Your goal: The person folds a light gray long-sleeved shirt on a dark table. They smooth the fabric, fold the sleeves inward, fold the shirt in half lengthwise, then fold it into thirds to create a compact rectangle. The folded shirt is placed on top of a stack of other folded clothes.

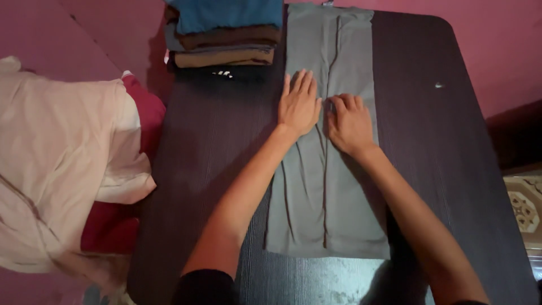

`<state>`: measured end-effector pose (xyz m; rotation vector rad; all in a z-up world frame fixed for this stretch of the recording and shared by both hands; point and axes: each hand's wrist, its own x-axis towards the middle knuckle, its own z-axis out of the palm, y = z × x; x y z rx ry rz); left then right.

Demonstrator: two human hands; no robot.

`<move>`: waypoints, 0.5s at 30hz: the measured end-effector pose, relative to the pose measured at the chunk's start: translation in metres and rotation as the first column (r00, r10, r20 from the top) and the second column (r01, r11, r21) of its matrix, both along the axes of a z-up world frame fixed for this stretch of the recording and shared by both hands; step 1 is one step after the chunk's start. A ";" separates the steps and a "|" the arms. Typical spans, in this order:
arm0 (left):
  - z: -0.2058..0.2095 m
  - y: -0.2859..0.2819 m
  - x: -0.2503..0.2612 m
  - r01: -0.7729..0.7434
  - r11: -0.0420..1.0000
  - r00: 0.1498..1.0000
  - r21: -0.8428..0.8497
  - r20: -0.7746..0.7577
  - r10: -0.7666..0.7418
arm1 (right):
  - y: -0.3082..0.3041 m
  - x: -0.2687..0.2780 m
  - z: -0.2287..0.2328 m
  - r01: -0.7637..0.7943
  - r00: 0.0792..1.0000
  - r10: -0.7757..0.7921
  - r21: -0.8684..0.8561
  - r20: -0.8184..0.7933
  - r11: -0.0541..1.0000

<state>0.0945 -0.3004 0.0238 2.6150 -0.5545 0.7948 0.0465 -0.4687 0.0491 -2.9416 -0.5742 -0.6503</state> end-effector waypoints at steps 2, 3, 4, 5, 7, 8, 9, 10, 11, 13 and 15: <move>-0.003 -0.001 0.006 0.061 0.998 0.997 0.036 0.035 -0.062 | -0.003 -0.007 -0.001 -0.021 0.998 0.024 0.057 -0.058 0.998; -0.006 -0.002 0.009 0.118 0.990 0.990 0.073 0.066 -0.123 | -0.006 -0.012 -0.001 -0.040 0.992 0.054 0.115 -0.117 0.993; -0.008 -0.003 0.012 0.122 0.990 0.989 0.071 0.069 -0.127 | -0.003 -0.020 0.007 -0.036 0.992 0.049 0.112 -0.114 0.993; -0.010 -0.003 0.015 0.140 0.980 0.977 0.140 0.138 -0.160 | 0.000 -0.029 0.016 -0.070 0.982 0.104 0.207 -0.158 0.976; -0.017 -0.003 0.013 0.151 0.966 0.961 0.207 0.199 -0.193 | 0.006 -0.048 0.025 -0.099 0.966 0.164 0.301 -0.201 0.949; -0.019 -0.003 0.012 0.148 0.968 0.962 0.204 0.197 -0.189 | 0.007 -0.056 0.027 -0.109 0.968 0.168 0.294 -0.186 0.950; -0.022 -0.004 0.010 0.145 0.969 0.963 0.202 0.195 -0.185 | 0.008 -0.064 0.029 -0.119 0.970 0.173 0.288 -0.172 0.950; -0.016 0.001 -0.003 0.148 0.969 0.963 0.200 0.196 -0.187 | 0.010 -0.072 0.028 -0.116 0.970 0.170 0.286 -0.172 0.951; -0.010 0.005 -0.016 0.185 0.969 0.958 0.161 0.191 -0.214 | 0.012 -0.080 0.027 -0.114 0.983 0.143 0.229 -0.111 0.967; -0.006 0.012 -0.039 0.220 0.968 0.952 0.122 0.191 -0.240 | 0.010 -0.094 0.022 -0.110 0.992 0.119 0.171 -0.043 0.979; -0.011 0.019 -0.058 0.227 0.967 0.950 0.117 0.193 -0.246 | 0.004 -0.107 0.015 -0.107 0.985 0.136 0.244 -0.109 0.964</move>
